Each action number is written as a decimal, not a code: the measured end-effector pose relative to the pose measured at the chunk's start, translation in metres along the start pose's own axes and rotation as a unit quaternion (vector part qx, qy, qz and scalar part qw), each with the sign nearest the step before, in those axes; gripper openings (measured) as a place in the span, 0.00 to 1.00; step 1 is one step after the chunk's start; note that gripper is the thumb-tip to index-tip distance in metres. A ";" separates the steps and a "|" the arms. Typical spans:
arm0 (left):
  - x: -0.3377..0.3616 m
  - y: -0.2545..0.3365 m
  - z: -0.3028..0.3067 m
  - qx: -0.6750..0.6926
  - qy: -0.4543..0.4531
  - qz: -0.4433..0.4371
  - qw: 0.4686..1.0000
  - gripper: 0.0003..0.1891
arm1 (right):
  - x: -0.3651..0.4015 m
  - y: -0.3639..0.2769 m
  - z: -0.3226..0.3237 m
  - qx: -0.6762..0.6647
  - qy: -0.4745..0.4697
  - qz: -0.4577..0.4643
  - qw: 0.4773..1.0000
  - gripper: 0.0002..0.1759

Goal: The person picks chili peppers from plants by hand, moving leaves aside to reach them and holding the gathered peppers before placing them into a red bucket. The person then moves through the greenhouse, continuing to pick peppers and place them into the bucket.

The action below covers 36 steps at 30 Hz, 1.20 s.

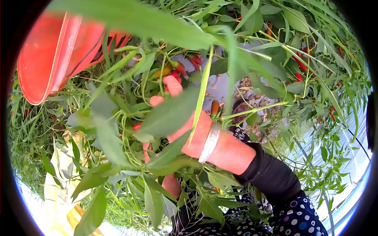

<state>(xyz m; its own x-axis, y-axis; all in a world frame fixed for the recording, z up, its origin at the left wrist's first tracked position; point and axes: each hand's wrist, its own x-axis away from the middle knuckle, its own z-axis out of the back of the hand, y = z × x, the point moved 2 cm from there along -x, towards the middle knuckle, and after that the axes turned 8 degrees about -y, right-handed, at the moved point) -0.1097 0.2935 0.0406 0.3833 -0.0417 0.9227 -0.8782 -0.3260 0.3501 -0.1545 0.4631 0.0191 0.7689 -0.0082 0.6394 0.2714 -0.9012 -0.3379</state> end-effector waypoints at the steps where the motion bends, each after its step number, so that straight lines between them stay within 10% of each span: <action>1: 0.001 -0.001 0.000 -0.001 0.002 -0.004 1.000 0.22 | 0.001 -0.007 -0.008 0.395 -0.011 0.014 0.919 0.20; 2: 0.002 0.001 0.000 -0.002 0.004 -0.009 1.000 0.22 | 0.001 -0.009 -0.016 0.725 -0.019 0.025 0.688 0.25; 3: 0.003 0.001 0.000 -0.003 0.006 -0.013 1.000 0.23 | 0.001 -0.005 -0.019 0.741 -0.019 0.023 0.670 0.26; 6: 0.002 0.000 -0.002 0.000 0.009 -0.027 1.000 0.23 | -0.002 0.008 -0.011 0.602 -0.012 -0.040 0.798 0.30; 11: -0.005 0.000 -0.003 0.009 0.008 -0.048 0.999 0.23 | 0.015 -0.002 -0.017 0.745 -0.069 0.059 0.661 0.34; 18: -0.005 0.002 -0.009 0.035 0.007 -0.072 0.997 0.24 | 0.025 0.007 -0.029 0.785 -0.102 0.104 0.602 0.36; 26: -0.001 0.002 -0.025 0.130 0.070 -0.132 0.980 0.25 | 0.017 -0.007 -0.002 0.643 -0.014 0.177 0.745 0.42; 27: -0.010 0.002 -0.026 0.185 0.055 -0.146 0.970 0.25 | 0.018 -0.011 -0.003 0.704 -0.019 0.214 0.677 0.42; 29: -0.046 0.009 -0.019 0.186 -0.283 -0.138 0.931 0.27 | 0.012 -0.012 0.001 0.667 -0.028 0.185 0.721 0.41; 32: -0.063 0.008 0.013 0.090 -0.205 -0.177 0.959 0.25 | 0.000 -0.030 0.012 0.587 -0.085 0.189 0.783 0.37; 36: -0.059 0.006 0.011 0.176 -0.229 -0.143 0.946 0.23 | -0.003 -0.066 0.029 0.705 0.061 0.151 0.691 0.22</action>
<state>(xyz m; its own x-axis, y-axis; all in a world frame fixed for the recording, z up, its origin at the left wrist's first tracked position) -0.1348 0.2840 -0.0136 0.7460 -0.2836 0.6025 -0.6007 -0.6771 0.4251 -0.1578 0.5349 0.0197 0.8823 -0.2172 0.4177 0.4697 0.4658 -0.7499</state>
